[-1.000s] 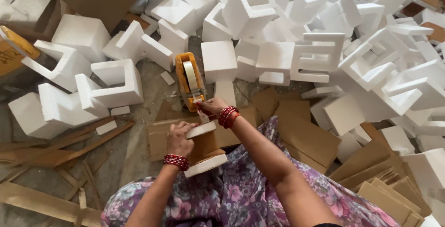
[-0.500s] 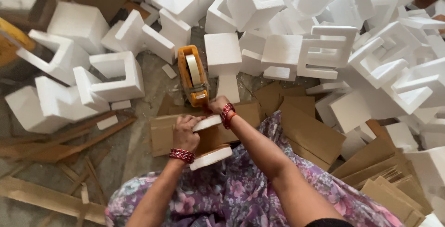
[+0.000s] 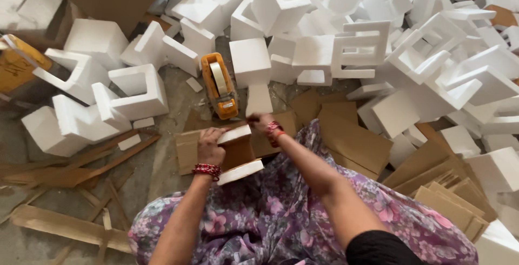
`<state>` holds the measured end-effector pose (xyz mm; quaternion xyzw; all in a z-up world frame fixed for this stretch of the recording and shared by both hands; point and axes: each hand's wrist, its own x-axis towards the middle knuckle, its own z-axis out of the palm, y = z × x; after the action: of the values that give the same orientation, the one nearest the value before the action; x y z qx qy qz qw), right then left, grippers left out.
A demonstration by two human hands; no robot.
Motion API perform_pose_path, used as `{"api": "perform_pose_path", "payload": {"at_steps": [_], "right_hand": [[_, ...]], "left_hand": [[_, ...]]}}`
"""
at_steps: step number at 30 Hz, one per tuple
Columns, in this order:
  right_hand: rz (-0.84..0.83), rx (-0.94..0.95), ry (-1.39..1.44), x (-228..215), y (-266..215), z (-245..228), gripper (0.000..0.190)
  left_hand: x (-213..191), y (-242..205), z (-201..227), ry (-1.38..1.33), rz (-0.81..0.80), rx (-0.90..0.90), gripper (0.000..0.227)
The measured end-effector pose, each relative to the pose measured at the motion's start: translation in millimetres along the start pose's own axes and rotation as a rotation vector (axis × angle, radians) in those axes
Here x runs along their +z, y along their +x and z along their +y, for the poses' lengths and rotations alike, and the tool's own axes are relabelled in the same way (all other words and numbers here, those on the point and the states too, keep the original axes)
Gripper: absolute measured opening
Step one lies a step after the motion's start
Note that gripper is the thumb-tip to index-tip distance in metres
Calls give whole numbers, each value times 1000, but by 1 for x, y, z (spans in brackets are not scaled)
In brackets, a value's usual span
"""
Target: The person assembles small cardboard boxes by inserting white foam inserts and sealing the flaps with a tape dispenser. The person repeats this process for multiple boxes, placing the finished units aside.
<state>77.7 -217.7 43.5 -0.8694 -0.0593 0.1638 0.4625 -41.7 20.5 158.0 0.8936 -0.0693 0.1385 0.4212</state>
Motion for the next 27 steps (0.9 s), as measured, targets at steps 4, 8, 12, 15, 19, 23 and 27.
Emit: {"api": "perform_pose_path", "payload": {"at_steps": [4,8,12,15,19,23,27], "right_hand": [[-211,-277,147,-34,-54,-45,61],[-163,-552,-90,-36,-72,-81,85],[133,-578,-118,17,-63,-55,52],[228,-433,-80,46,-47,-9,41],[202,-279,-296,44,-25,20,31],[-26,-196,-297,-12,-8,3,32],[134,-204,-168,-64,38,-42,30]], "left_hand": [[1,-11,-5,-17,-3,-1,59],[4,-5,-2,-8,-22,-17,59],[3,-5,-9,-28,-26,16,58],[1,-1,-10,24,-82,-34,59],[-15,-1,-12,-120,56,-104,54],[-2,-9,-22,-202,41,-250,49],[35,6,-27,-381,-20,-185,43]]}}
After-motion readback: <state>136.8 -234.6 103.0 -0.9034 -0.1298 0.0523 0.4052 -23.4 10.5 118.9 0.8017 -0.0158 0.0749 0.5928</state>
